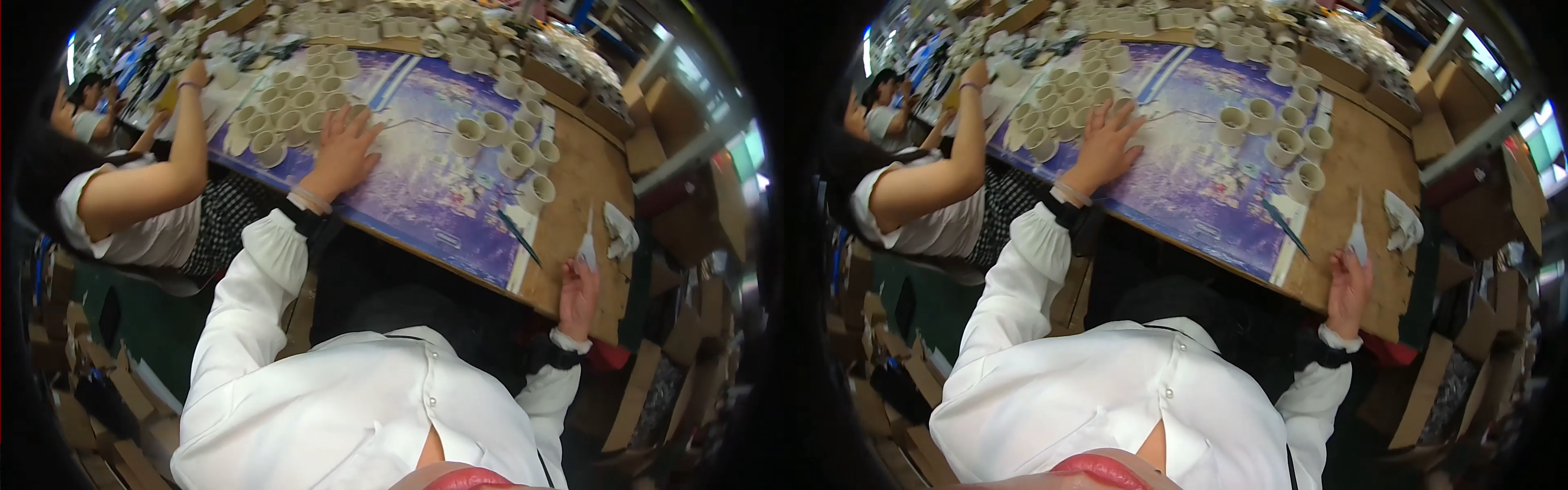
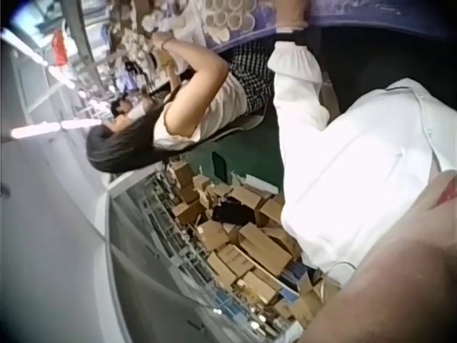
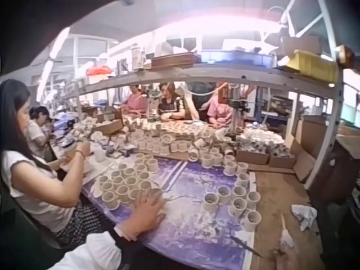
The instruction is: The person picks up a plastic housing and a motor, inserts the motor into the housing, and uses tweezers to position the wires. They apply glue from a small bottle to the components and place the assembled unit back on the table.
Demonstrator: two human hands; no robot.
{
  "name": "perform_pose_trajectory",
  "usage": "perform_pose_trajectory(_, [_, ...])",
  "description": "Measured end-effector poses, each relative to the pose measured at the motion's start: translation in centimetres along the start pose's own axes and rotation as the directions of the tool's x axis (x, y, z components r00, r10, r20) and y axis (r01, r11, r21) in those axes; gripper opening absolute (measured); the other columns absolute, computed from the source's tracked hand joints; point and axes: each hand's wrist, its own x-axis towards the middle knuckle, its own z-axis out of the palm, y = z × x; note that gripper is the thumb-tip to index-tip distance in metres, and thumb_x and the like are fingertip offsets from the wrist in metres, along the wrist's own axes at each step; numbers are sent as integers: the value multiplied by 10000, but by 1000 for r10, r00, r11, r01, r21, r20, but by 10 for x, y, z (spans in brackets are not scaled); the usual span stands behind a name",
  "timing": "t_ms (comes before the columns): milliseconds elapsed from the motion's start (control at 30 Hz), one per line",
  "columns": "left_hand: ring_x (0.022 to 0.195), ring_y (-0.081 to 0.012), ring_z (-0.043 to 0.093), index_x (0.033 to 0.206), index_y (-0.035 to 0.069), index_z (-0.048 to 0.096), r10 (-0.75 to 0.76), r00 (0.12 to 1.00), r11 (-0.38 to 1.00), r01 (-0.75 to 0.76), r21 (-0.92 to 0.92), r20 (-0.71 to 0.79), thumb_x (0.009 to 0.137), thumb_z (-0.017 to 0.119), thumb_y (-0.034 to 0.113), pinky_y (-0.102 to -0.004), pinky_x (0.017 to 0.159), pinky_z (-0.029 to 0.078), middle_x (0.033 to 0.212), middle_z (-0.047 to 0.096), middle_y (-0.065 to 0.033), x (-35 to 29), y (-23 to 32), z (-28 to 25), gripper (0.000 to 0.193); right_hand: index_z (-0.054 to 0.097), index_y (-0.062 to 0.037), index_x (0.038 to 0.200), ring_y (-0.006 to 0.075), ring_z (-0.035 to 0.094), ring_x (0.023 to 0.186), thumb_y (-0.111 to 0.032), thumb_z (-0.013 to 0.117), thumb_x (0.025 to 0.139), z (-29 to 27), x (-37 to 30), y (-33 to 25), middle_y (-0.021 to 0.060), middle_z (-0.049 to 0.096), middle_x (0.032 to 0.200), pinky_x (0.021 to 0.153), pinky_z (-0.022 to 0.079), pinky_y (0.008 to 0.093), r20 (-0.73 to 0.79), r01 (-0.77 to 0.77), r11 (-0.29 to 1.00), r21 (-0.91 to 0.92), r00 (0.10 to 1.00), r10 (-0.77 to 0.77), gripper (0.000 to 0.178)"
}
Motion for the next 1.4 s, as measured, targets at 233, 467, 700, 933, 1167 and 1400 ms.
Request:
perform_pose_trajectory(233, [1373,-393,280,1235,116,599,-22,996,999,19,32,86,770,720,362,-545,1139,164,1447,411,-133,15,3,-4,540,519,-57,1194,163,610,951,-43,603,911,9,3,-6,80,642,1093,839,478,282,-14,-17,1000,-21,1000,17,295])
perform_pose_trajectory(467, [1349,-422,310,1274,90,563,60,998,980,-57,-189,10,759,755,346,-531,1126,210,1432,406,-192,15,40,-10,606,509,-37,1151,138,602,1013,-14,626,892,5,10,-6,106,640,1158,878,461,254,13,103,924,-368,994,-105,285])
perform_pose_trajectory(700, [1291,-427,397,1302,13,498,134,987,620,-14,-785,88,764,761,359,-461,1077,333,1391,426,-245,56,82,1,691,472,-21,1105,119,592,1029,-55,624,918,-16,17,10,101,653,1154,907,442,254,-11,101,659,-746,986,-164,243])
perform_pose_trajectory(933, [1090,-400,562,1282,-42,491,183,977,639,-35,-769,108,732,765,332,-421,967,441,1162,588,-261,105,107,43,720,480,-8,1121,133,605,1001,-91,656,903,-16,19,13,101,670,1094,875,455,266,-8,164,597,-785,961,-275,292])
perform_pose_trajectory(1167, [1154,-326,560,1408,-31,350,322,865,600,128,-790,385,805,750,383,-371,935,478,1315,519,-231,86,118,-7,833,481,8,1141,162,594,1022,-85,675,883,-18,9,15,114,645,1122,878,458,279,-62,130,602,-788,956,-288,337])
perform_pose_trajectory(1400, [1200,-306,525,1426,-1,342,194,932,553,154,-819,307,834,721,433,-379,995,452,1345,497,-227,153,55,-14,826,460,12,1213,260,547,1121,-77,718,827,-11,9,19,167,560,1235,942,442,343,-93,134,624,-770,944,-317,473])
